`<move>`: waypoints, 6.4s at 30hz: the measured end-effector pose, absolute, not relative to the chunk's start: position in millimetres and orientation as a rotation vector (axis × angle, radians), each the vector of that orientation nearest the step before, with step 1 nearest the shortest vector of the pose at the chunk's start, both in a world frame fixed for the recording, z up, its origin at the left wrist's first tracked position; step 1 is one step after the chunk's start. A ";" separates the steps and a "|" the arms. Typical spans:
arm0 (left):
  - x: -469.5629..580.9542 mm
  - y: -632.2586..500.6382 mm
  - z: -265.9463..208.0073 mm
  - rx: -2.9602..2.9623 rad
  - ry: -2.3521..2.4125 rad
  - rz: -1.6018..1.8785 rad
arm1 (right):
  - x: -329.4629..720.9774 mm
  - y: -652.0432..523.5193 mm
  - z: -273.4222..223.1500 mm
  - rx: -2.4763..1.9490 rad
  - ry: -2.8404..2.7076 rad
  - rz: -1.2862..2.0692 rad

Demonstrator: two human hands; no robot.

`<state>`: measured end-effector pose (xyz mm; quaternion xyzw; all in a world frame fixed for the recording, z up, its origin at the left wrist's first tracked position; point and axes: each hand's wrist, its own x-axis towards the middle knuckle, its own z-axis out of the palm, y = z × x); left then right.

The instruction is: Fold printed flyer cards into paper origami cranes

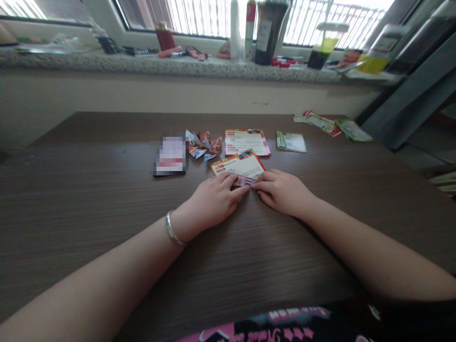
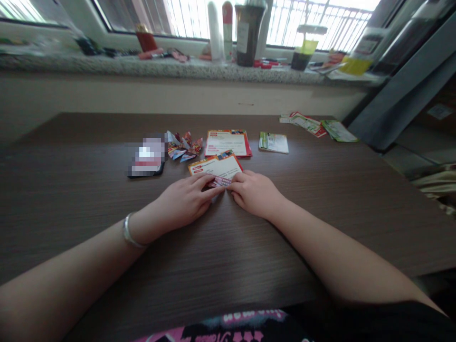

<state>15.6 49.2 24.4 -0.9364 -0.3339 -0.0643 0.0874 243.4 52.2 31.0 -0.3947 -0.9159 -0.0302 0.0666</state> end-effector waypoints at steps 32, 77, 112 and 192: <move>-16.8 69.0 59.0 -2.854 -1.098 0.189 | 248.9 55.4 25.1 -1.159 -2.762 -0.109; 5.2 54.3 25.8 -3.239 -0.784 -0.427 | 274.9 100.0 -23.2 -1.650 -2.048 0.240; -1.7 64.4 12.9 -3.120 -0.722 -0.510 | 278.5 96.3 -10.5 -1.407 -1.839 0.497; -3.5 62.9 15.1 -3.053 -0.948 -0.546 | 258.0 59.7 23.5 -1.168 -2.474 0.396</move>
